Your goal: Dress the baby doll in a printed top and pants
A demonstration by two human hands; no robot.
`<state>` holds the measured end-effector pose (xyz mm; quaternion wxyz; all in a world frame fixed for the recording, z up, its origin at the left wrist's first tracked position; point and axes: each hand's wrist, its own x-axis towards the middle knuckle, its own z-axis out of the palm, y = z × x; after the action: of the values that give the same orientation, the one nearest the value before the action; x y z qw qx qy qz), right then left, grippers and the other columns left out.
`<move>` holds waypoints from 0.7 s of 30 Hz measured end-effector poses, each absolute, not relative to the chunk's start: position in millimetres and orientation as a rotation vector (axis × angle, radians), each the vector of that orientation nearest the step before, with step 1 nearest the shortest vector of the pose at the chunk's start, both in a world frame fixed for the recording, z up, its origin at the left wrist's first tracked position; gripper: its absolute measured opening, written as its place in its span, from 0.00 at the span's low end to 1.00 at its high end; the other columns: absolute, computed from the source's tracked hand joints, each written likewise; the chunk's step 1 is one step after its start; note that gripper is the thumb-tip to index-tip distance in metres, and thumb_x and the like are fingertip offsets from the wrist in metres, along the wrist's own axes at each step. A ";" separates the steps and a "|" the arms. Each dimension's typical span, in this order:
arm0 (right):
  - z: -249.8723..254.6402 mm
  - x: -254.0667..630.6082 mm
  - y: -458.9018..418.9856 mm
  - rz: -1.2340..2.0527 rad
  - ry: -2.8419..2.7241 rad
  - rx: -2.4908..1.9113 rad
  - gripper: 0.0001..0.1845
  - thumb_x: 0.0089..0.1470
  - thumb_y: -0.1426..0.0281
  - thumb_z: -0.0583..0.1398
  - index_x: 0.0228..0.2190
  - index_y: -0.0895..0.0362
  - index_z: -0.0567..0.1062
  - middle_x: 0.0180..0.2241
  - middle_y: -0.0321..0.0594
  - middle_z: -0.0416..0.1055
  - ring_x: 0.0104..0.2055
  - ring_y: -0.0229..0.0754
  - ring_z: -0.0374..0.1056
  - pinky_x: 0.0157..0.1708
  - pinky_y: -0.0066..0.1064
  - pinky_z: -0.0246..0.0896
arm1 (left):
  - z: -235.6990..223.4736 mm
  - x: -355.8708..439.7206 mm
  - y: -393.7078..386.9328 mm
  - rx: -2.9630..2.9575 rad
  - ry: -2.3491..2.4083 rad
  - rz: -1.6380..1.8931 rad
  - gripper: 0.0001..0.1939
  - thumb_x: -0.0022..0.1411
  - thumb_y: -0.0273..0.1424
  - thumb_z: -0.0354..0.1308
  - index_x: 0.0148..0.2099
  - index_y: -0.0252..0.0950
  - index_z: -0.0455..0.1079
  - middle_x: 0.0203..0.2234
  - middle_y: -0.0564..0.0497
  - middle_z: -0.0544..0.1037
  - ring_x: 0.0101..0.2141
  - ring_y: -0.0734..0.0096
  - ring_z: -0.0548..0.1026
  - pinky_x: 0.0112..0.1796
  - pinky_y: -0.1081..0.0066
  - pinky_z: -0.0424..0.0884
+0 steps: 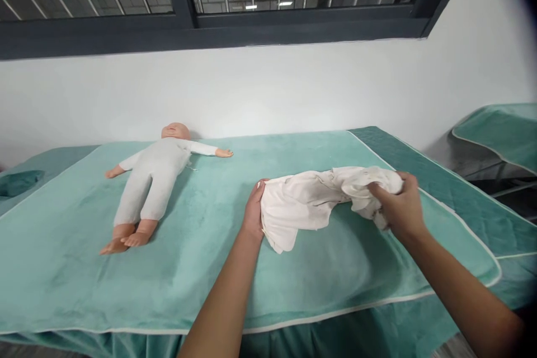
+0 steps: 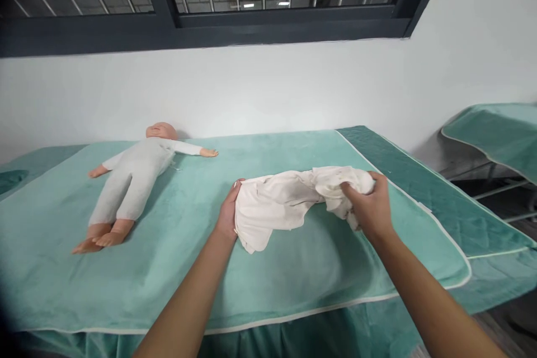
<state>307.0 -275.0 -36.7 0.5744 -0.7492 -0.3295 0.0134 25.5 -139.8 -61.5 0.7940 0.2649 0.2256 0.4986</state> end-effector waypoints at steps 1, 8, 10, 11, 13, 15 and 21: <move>-34.6 313.4 -282.1 -0.014 -0.761 -1.743 0.37 0.46 0.56 0.67 0.56 0.53 0.66 0.47 0.44 0.72 0.42 0.48 0.71 0.40 0.38 0.68 | -62.4 25.8 -139.6 0.567 0.483 1.074 0.16 0.56 0.40 0.68 0.42 0.39 0.71 0.31 0.55 0.76 0.34 0.69 0.77 0.39 0.70 0.72; -55.9 324.3 -312.2 0.079 -1.153 -1.889 0.25 0.49 0.60 0.63 0.49 0.52 0.73 0.52 0.45 0.73 0.51 0.55 0.70 0.49 0.43 0.66 | -60.1 24.6 -126.1 0.589 0.557 1.064 0.16 0.53 0.37 0.70 0.40 0.37 0.72 0.29 0.55 0.76 0.30 0.73 0.75 0.34 0.73 0.71; -60.3 320.7 -312.4 0.145 -1.248 -1.927 0.25 0.50 0.61 0.63 0.51 0.51 0.72 0.54 0.44 0.72 0.51 0.54 0.71 0.48 0.41 0.66 | -53.8 12.0 -114.9 0.586 0.594 1.109 0.14 0.51 0.34 0.71 0.36 0.36 0.71 0.26 0.56 0.75 0.27 0.74 0.74 0.33 0.73 0.70; -59.6 319.1 -311.8 0.155 -1.266 -1.938 0.25 0.50 0.61 0.62 0.51 0.51 0.72 0.54 0.43 0.73 0.51 0.54 0.71 0.47 0.40 0.66 | -50.3 2.1 -108.6 0.580 0.601 1.141 0.13 0.50 0.33 0.71 0.35 0.36 0.71 0.25 0.57 0.74 0.27 0.74 0.74 0.33 0.73 0.70; -51.7 316.0 -310.1 0.166 -1.254 -1.938 0.25 0.49 0.60 0.62 0.50 0.51 0.73 0.52 0.43 0.74 0.48 0.52 0.72 0.46 0.40 0.67 | -44.1 -23.9 -96.1 0.563 0.639 1.158 0.12 0.51 0.33 0.71 0.34 0.36 0.71 0.25 0.55 0.76 0.29 0.69 0.75 0.35 0.69 0.72; -37.1 312.9 -307.6 0.129 -1.179 -1.921 0.25 0.48 0.60 0.63 0.49 0.51 0.74 0.49 0.43 0.75 0.47 0.52 0.72 0.45 0.41 0.67 | -40.7 -54.6 -85.8 0.582 0.692 1.161 0.11 0.52 0.33 0.70 0.34 0.35 0.72 0.26 0.54 0.77 0.30 0.66 0.76 0.35 0.67 0.72; -9.5 303.3 -284.0 -0.069 -1.024 -1.938 0.26 0.50 0.58 0.63 0.51 0.48 0.73 0.48 0.43 0.75 0.43 0.51 0.72 0.40 0.39 0.67 | -52.1 -130.3 -70.3 0.789 0.877 1.331 0.15 0.47 0.33 0.72 0.36 0.34 0.75 0.27 0.53 0.77 0.27 0.71 0.73 0.28 0.73 0.66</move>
<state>303.3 -284.0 -9.5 0.4568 -0.7862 -0.4153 -0.0280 -130.3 -70.3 -52.1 0.6300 0.3444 0.3830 0.5811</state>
